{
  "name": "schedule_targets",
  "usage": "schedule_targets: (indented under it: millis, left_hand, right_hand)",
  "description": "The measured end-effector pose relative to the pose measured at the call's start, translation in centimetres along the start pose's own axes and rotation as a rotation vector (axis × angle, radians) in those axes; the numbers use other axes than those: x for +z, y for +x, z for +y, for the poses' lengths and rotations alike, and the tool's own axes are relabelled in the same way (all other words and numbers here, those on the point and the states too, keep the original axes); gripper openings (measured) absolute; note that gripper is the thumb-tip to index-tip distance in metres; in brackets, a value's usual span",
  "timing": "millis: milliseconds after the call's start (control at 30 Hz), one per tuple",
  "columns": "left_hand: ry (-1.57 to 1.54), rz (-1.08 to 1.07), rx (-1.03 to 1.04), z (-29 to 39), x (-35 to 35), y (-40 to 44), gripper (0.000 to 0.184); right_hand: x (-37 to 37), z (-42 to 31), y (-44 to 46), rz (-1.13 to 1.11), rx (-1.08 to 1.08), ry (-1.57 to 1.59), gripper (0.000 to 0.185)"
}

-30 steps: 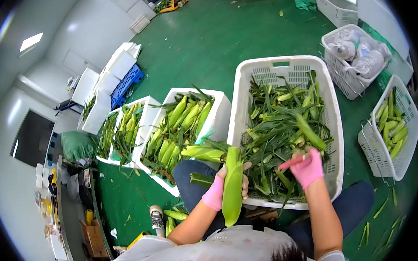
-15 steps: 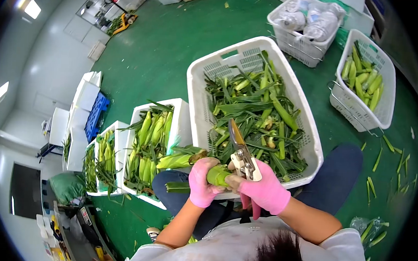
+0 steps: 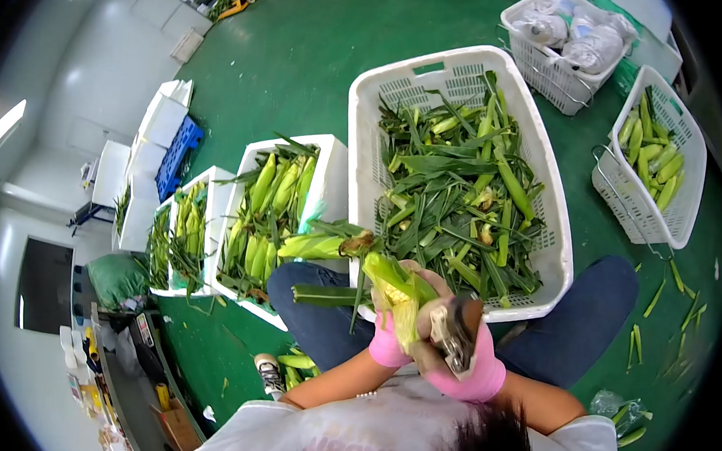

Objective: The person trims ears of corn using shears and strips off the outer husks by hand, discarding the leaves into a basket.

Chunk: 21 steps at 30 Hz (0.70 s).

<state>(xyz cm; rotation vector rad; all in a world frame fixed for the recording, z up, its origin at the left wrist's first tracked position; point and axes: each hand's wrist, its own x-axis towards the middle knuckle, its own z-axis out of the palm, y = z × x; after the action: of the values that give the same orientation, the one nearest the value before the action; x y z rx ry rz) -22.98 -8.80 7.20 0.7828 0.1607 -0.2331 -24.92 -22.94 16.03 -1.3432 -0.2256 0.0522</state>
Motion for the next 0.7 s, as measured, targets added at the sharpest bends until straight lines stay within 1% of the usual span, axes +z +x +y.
schedule_targets:
  millis: [67,100,167,200,233,300,333,400,433,500,533,567,633,667,700]
  left_hand:
    - [-0.015,-0.049,-0.035,1.6,2.3,-1.1,0.076]
    - [0.199,-0.160,0.052,3.2,3.7,-1.2,0.076]
    - [0.137,-0.115,-0.149,3.6,3.5,-1.3,0.080]
    - [0.104,-0.087,-0.248,3.8,3.4,-1.4,0.082]
    - [0.016,-0.113,-0.295,3.6,2.7,-1.2,0.084]
    - [0.031,-0.129,-0.337,4.5,3.0,-1.4,0.084]
    - [0.037,-0.138,-0.360,5.0,3.3,-1.3,0.084]
    - [0.069,-0.069,-0.388,5.0,3.4,-0.8,0.088]
    - [0.086,-0.037,-0.400,4.9,3.3,-0.6,0.090]
    - [0.377,-0.028,-0.195,4.0,2.4,-0.2,0.089]
    - [0.520,-0.010,-0.081,4.0,2.1,0.0,0.089]
    - [1.041,-0.214,0.497,5.5,0.5,-0.3,0.077]
    - [1.656,-0.280,0.486,10.7,1.2,-2.0,0.072]
    - [1.773,-0.255,0.446,12.6,1.4,-3.6,0.079]
    - [1.858,-0.215,0.422,14.4,0.5,-5.6,0.074]
  right_hand:
    - [-0.7,-0.5,-0.8,-0.015,0.159,0.106,0.037]
    - [-1.1,-0.7,-1.2,-0.017,0.240,0.158,0.038]
    - [-1.4,0.0,-1.2,0.055,0.286,0.295,0.036]
    - [-1.3,0.2,-1.3,0.147,0.350,0.326,0.034]
    - [-0.9,-0.2,-1.1,0.231,0.425,0.437,0.035]
    - [-0.9,0.5,-0.8,0.164,0.248,0.580,0.033]
    - [-0.9,0.6,-0.6,0.151,0.224,0.623,0.034]
    - [-0.9,0.5,-0.2,0.125,0.172,0.706,0.039]
    - [-0.8,0.3,-0.1,0.146,0.190,0.704,0.039]
    - [-0.1,-0.9,0.5,0.180,0.224,0.697,0.040]
    - [0.0,-1.7,0.8,0.248,0.323,0.607,0.039]
    - [0.0,-2.4,1.2,0.264,0.404,0.504,0.040]
    - [0.1,-2.1,2.3,0.216,0.421,0.335,0.041]
    - [0.4,-2.3,3.1,0.088,0.388,0.450,0.042]
    - [0.8,-1.4,3.7,0.040,0.348,0.477,0.046]
